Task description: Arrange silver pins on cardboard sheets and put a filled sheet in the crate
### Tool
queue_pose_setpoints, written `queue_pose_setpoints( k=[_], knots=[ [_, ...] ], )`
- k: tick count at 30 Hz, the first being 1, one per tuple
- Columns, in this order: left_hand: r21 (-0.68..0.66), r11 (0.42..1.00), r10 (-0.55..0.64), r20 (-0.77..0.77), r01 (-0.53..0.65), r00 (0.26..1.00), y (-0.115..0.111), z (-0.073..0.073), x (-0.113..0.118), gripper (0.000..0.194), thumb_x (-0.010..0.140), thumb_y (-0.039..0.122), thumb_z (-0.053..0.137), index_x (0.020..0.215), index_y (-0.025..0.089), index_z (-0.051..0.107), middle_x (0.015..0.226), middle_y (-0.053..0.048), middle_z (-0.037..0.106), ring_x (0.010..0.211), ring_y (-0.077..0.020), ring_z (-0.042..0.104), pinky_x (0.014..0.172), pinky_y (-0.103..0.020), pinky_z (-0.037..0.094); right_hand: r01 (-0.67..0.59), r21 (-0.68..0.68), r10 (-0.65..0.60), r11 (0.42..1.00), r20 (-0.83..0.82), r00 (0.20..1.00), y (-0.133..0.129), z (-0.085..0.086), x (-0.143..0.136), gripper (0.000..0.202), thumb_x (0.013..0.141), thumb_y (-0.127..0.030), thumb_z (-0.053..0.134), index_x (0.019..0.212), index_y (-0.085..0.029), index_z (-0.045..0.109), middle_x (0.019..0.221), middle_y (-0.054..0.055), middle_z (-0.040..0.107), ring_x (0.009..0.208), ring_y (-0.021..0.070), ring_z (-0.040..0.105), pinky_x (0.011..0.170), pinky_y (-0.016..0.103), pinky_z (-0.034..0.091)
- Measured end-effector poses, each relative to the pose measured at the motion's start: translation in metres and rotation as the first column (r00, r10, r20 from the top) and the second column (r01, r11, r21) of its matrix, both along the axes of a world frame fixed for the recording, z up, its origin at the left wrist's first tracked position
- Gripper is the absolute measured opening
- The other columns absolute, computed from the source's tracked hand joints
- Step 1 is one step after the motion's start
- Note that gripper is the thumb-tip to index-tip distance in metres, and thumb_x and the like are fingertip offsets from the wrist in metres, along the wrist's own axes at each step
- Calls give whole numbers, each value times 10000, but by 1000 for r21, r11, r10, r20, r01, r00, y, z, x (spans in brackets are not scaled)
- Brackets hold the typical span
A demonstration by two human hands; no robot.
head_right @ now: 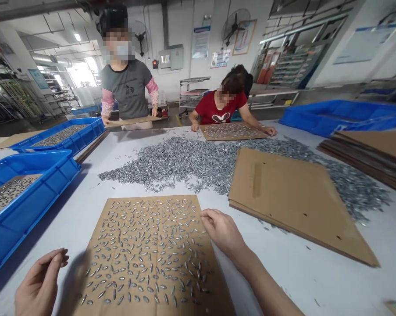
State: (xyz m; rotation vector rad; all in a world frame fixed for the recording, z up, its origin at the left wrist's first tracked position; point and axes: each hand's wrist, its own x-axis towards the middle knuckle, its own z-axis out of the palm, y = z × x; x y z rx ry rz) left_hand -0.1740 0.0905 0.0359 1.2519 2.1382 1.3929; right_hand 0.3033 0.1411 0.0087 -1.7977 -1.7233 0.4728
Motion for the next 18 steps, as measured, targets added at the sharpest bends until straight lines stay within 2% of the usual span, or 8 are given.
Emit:
queue_pose_setpoints(
  k=[3,7,10,13,18],
  knots=[
    [-36,999,-8,3,8,1000,-5,0,-3,589,732,732,668,1031,226,717,1034,-77,783,994,-314,733,1025,-477,572,-14,-131,39,991,185,982,11,-11,9,298,951,-279,425,847,-227,699,880,66,730,791,211,649,692,298,413],
    [-111,992,67,-11,-68,998,-2,-25,-38,578,712,707,670,1060,248,720,1121,-64,783,1061,-329,726,1069,-499,538,-63,-216,113,974,230,967,8,-28,14,325,987,-267,394,902,-221,704,946,70,725,888,220,661,744,306,415],
    [-195,975,103,-33,-107,994,4,-42,-59,586,681,691,651,1028,225,727,1001,-74,799,966,-332,740,958,-478,585,-138,-227,186,964,206,961,7,-34,11,331,997,-264,389,966,-216,715,993,76,722,941,229,669,792,317,439],
    [-256,960,105,-62,-118,993,8,-48,-60,577,650,684,628,966,213,735,862,-75,792,902,-342,738,895,-478,593,-168,-218,211,961,192,958,14,-37,7,318,997,-253,408,1031,-229,723,1062,77,720,972,225,671,802,313,449],
    [-277,951,94,-157,-136,983,7,-47,-48,507,678,658,595,922,240,746,966,-77,809,995,-356,727,920,-478,576,-171,-225,222,959,228,948,26,-39,4,239,969,-191,460,901,-222,687,957,59,701,844,190,645,706,283,404]
  ],
)
